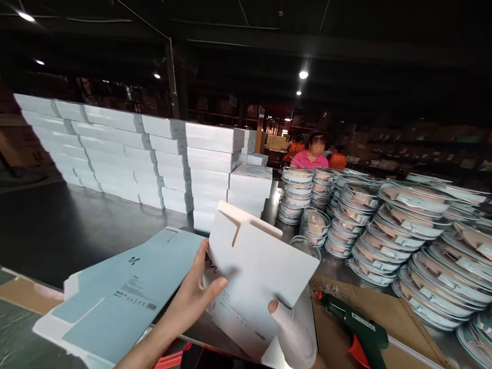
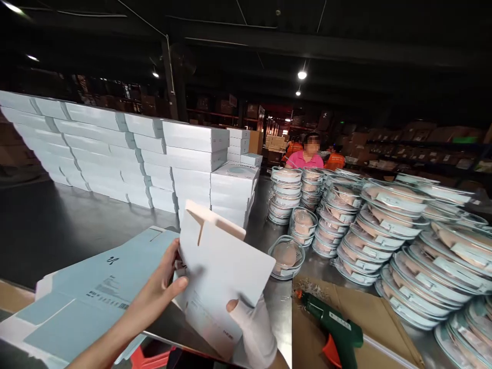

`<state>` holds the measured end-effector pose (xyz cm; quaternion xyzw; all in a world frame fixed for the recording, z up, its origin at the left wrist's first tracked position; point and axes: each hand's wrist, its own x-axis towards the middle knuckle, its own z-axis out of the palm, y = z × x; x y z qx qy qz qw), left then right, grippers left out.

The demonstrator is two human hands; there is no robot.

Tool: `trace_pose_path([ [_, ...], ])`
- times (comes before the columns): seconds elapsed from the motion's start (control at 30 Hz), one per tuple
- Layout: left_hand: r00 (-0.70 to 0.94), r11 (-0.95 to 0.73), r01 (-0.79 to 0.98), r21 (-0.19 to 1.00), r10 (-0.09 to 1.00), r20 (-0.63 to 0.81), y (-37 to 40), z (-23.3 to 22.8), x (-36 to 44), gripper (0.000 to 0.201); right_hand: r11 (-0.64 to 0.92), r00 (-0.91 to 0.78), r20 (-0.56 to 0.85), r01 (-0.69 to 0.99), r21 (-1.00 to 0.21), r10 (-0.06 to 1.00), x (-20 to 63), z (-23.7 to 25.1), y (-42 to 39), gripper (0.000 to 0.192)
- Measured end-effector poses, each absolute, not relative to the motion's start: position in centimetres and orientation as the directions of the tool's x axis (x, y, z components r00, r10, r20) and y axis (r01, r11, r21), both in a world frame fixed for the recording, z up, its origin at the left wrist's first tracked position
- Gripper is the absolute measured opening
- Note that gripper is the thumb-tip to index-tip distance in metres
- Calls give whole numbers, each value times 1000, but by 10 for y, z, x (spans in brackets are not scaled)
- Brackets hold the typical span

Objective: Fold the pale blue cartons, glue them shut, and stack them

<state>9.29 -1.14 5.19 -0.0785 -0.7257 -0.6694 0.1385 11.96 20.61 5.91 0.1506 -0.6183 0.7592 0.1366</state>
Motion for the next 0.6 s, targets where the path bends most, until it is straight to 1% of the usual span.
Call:
trace_pose_path([
  [0.07, -945, 1, 326, 945, 15, 326, -5, 52, 92, 114, -174, -915, 404, -398, -901, 6, 116, 61, 205, 88],
  [0.13, -934, -39, 332, 942, 129, 334, -3, 59, 96, 112, -158, -925, 379, -375, -913, 5, 109, 59, 204, 98],
  [0.2, -914, -37, 308, 951, 264, 307, -4, 68, 100, 104, -144, -939, 341, -345, -927, 53, 100, 56, 202, 112],
  [0.23, -903, -28, 296, 955, 318, 289, -6, 71, 101, 98, -118, -935, 339, -351, -929, 108, 96, 55, 202, 120],
  [0.27, -897, -16, 286, 958, 346, 274, -9, 72, 100, 93, -62, -914, 361, -378, -924, 185, 92, 54, 203, 127],
  [0.3, -898, -4, 277, 961, 355, 260, -12, 71, 97, 90, 31, -869, 418, -425, -904, 264, 89, 54, 204, 132],
  [0.33, -904, 3, 269, 963, 345, 251, -15, 69, 94, 88, 156, -803, 501, -477, -865, 322, 87, 54, 206, 132],
  [0.37, -914, 4, 261, 965, 323, 246, -17, 66, 91, 88, 294, -729, 599, -524, -799, 332, 86, 55, 208, 125],
  [0.4, -924, 2, 258, 966, 294, 246, -18, 63, 88, 88, 417, -666, 691, -564, -713, 280, 87, 56, 211, 112],
  [0.43, -932, -1, 261, 965, 261, 252, -17, 59, 86, 89, 496, -624, 760, -610, -618, 181, 88, 57, 215, 95],
  [0.47, -938, -5, 271, 963, 224, 265, -16, 56, 86, 89, 527, -604, 795, -656, -541, 65, 90, 58, 218, 82],
  [0.5, -941, -12, 287, 958, 181, 285, -13, 54, 87, 89, 523, -599, 800, -693, -495, -37, 94, 58, 221, 73],
  [0.53, -942, -23, 306, 952, 138, 307, -9, 53, 90, 88, 505, -611, 785, -712, -489, -101, 98, 58, 223, 68],
  [0.57, -938, -27, 332, 943, 96, 333, -6, 52, 93, 87, 476, -636, 762, -712, -517, -123, 102, 58, 223, 63],
  [0.6, -931, -23, 358, 933, 59, 359, -2, 52, 96, 86, 436, -671, 734, -694, -573, -103, 107, 57, 223, 57],
])
